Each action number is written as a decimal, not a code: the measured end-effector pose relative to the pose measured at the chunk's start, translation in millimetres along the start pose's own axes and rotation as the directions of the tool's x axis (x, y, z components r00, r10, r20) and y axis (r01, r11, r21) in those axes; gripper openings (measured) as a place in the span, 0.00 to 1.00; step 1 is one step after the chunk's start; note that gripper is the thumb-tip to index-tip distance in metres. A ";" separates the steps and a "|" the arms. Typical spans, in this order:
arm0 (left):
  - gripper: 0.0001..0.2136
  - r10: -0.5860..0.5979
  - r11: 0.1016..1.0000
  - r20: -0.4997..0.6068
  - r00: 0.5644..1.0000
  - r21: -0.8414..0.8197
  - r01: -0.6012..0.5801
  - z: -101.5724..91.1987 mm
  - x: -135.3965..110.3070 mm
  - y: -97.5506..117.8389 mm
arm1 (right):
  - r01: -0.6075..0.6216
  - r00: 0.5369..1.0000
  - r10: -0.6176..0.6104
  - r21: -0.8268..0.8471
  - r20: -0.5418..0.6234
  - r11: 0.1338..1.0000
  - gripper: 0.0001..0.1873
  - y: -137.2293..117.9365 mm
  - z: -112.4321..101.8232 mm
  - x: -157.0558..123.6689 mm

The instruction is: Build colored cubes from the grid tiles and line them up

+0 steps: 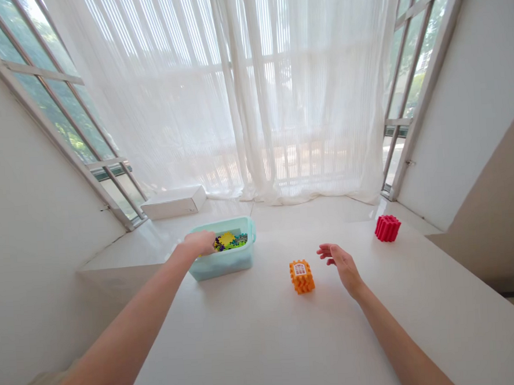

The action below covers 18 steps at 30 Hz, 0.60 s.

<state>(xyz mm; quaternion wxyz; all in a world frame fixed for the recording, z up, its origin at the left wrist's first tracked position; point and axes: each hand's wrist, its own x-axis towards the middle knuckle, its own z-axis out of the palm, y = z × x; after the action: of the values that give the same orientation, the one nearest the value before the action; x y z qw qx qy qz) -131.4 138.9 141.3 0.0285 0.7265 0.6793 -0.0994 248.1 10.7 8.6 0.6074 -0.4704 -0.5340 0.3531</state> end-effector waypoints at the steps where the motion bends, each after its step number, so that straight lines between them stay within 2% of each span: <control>1: 0.07 0.000 1.000 0.008 1.000 -0.002 0.000 2.2 1.3 1.3 | 0.003 1.000 -0.003 0.000 -0.007 1.000 0.27 0.7 -0.7 0.8; 10: 0.08 0.003 1.000 0.037 0.999 -0.030 -0.002 6.9 8.5 -0.5 | 0.015 1.000 -0.015 0.004 -0.008 1.000 0.26 3.8 -0.4 4.6; 14: 0.08 0.021 0.999 0.001 1.000 -0.036 -0.021 6.3 7.7 -0.4 | 0.028 1.000 -0.028 -0.004 -0.009 1.000 0.26 3.3 -0.1 5.6; 18: 0.09 0.044 0.998 -0.064 0.997 -0.050 -0.048 -4.9 6.2 -2.5 | 0.033 0.999 -0.033 -0.014 -0.032 0.999 0.26 4.2 -1.9 7.3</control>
<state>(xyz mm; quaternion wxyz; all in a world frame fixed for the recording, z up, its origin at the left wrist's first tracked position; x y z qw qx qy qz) -133.0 146.1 145.1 0.0281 0.7438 0.6653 -0.0581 251.5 18.4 6.9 0.6187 -0.4711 -0.5341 0.3317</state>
